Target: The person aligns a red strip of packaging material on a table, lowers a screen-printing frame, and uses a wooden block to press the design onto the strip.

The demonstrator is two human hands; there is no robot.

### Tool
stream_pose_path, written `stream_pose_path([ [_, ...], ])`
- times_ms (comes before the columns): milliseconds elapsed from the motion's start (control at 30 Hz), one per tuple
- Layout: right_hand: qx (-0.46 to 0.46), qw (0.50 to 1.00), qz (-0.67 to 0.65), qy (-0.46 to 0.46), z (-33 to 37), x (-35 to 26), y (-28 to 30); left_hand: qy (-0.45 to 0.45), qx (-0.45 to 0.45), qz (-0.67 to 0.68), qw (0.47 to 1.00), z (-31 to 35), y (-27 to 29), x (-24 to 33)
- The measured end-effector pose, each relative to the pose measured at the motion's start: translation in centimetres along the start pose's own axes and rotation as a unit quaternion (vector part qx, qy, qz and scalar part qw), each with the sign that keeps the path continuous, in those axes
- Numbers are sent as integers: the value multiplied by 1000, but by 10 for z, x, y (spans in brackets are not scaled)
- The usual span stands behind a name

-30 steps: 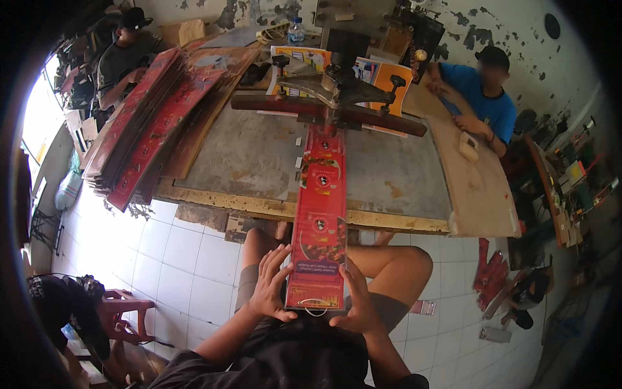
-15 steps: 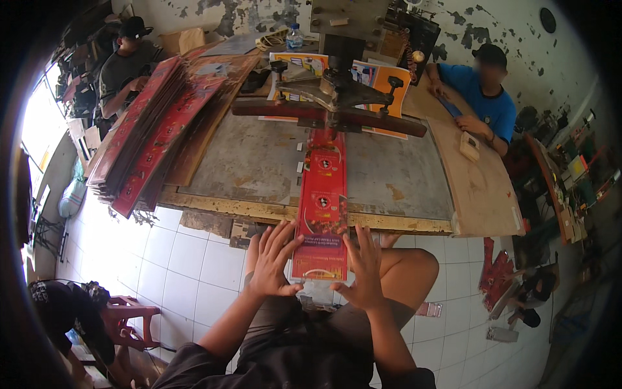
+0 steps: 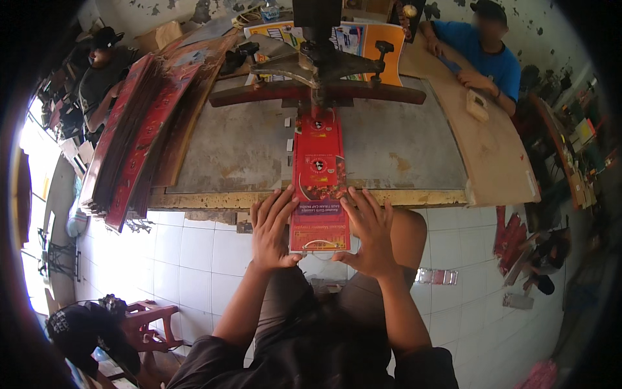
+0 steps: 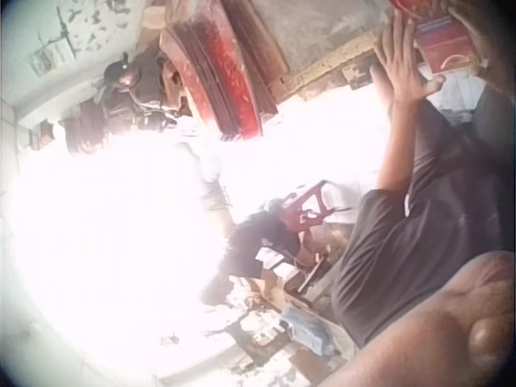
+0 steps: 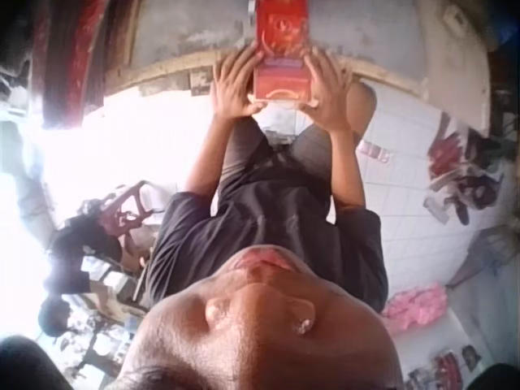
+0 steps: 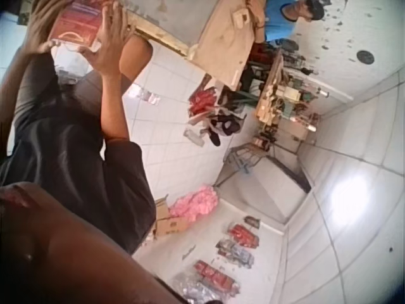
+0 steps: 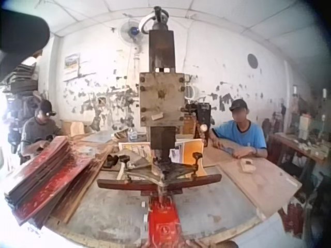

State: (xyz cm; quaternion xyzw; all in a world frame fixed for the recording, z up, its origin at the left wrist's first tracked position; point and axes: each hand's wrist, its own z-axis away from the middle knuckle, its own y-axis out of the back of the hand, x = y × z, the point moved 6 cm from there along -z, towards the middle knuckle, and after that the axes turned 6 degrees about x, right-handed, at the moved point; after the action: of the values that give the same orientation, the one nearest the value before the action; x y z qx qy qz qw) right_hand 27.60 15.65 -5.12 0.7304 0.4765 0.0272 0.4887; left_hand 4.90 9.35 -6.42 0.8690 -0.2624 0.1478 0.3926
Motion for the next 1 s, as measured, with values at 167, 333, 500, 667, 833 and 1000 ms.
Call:
stream_pose_path([
  [167, 2, 1000, 23, 4, -2, 2, -2, -3, 33, -23, 999, 1, -2, -2],
  [333, 1, 998, 57, 5, -3, 5, -1, -1, 38, -20, 999, -3, -5, -1],
  [500, 0, 998, 59, -2, -3, 5, -3, 4, 46, -27, 999, -3, -5, 0],
  [667, 10, 999, 43, -5, -2, 7, -5, 10, 47, -31, 998, -5, -5, 2],
  [833, 14, 999, 39, -6, -3, 8, -7, 17, 29, -41, 999, -1, -10, -3],
  [1000, 12, 999, 51, -7, -2, 9, -9, 17, 25, -44, 999, 0, -11, -5],
])
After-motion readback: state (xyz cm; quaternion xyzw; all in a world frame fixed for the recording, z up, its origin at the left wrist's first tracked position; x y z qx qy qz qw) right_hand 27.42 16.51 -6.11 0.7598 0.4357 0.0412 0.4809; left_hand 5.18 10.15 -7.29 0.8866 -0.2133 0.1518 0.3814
